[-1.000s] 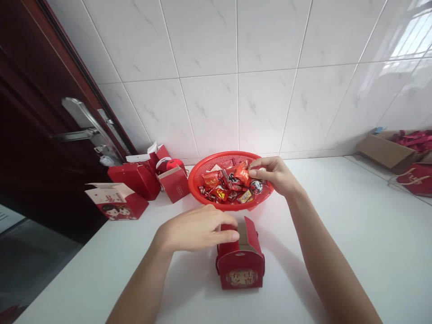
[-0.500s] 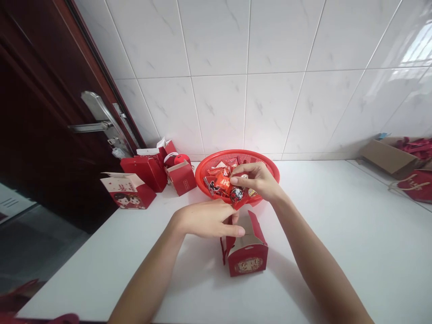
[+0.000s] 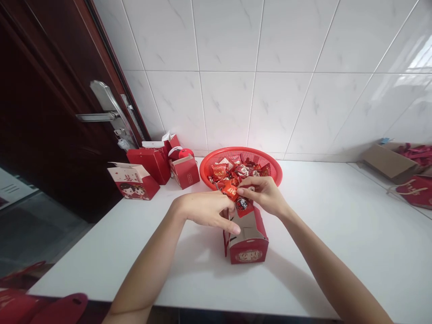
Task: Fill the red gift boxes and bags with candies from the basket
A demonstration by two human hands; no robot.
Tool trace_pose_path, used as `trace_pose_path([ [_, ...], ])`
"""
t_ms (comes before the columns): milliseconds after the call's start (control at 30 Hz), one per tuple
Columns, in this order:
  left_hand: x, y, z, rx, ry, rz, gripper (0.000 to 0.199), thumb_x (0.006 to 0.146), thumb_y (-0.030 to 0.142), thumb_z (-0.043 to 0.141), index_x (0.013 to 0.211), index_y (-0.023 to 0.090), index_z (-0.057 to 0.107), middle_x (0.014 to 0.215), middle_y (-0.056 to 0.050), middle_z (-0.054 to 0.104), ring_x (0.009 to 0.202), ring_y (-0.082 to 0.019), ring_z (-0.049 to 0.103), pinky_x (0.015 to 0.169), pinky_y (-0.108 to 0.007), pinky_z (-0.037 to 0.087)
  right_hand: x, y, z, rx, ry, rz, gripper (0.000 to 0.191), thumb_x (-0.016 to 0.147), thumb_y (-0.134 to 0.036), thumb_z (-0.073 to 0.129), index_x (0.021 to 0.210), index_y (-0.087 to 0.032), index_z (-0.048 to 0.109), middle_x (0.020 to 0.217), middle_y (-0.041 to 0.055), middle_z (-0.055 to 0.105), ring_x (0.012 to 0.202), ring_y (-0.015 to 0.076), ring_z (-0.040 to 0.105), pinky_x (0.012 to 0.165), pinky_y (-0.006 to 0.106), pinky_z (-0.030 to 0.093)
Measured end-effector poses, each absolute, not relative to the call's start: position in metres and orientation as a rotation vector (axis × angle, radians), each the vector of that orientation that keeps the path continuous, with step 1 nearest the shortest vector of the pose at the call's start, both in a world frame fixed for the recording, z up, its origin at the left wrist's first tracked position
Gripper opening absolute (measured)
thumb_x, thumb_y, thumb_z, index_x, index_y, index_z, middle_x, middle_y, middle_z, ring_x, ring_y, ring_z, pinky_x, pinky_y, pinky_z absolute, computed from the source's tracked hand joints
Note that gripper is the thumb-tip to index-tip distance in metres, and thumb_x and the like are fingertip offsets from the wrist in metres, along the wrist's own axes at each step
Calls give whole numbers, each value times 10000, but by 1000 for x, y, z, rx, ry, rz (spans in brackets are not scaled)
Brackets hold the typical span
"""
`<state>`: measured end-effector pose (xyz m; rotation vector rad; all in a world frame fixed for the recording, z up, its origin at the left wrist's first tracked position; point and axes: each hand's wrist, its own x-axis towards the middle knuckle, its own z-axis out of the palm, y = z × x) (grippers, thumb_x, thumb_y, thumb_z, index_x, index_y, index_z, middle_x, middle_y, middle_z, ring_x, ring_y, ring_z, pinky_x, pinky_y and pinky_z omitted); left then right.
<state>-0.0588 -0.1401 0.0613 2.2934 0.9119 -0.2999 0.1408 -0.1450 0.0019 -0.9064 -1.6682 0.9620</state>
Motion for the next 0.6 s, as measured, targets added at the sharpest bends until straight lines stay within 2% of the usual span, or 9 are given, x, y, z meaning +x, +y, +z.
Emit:
trace_pose_path([
  [167, -60, -143, 61, 2330, 935, -305, 390, 805, 584, 719, 859, 197, 718, 872, -50, 751, 778, -216, 671, 601, -273, 412, 148, -161, -2, -1003, -1739, 884, 266, 837, -441, 731, 799, -178, 747, 762, 44, 707, 656, 158, 593, 567, 276, 453],
  [367, -64, -142, 57, 2325, 896, -232, 386, 770, 580, 746, 844, 201, 736, 845, -48, 742, 798, -223, 679, 636, -269, 430, 174, -175, 23, -1072, -2137, 771, 163, 888, -271, 655, 767, -188, 727, 731, 31, 708, 633, 142, 568, 591, 269, 447],
  [500, -61, -142, 57, 2335, 822, -260, 365, 776, 567, 748, 863, 212, 751, 817, -37, 742, 799, -217, 679, 659, -260, 444, 178, -181, 40, -1197, -2419, 645, 185, 847, -95, 626, 713, -186, 715, 687, 10, 689, 569, 116, 510, 540, 256, 366],
  [600, -58, -144, 57, 2340, 784, -216, 362, 760, 576, 761, 856, 227, 769, 790, -29, 735, 785, -213, 671, 664, -257, 450, 171, -184, 43, -1186, -2540, 701, 220, 821, -39, 620, 726, -198, 739, 662, -4, 679, 552, 112, 487, 523, 256, 330],
])
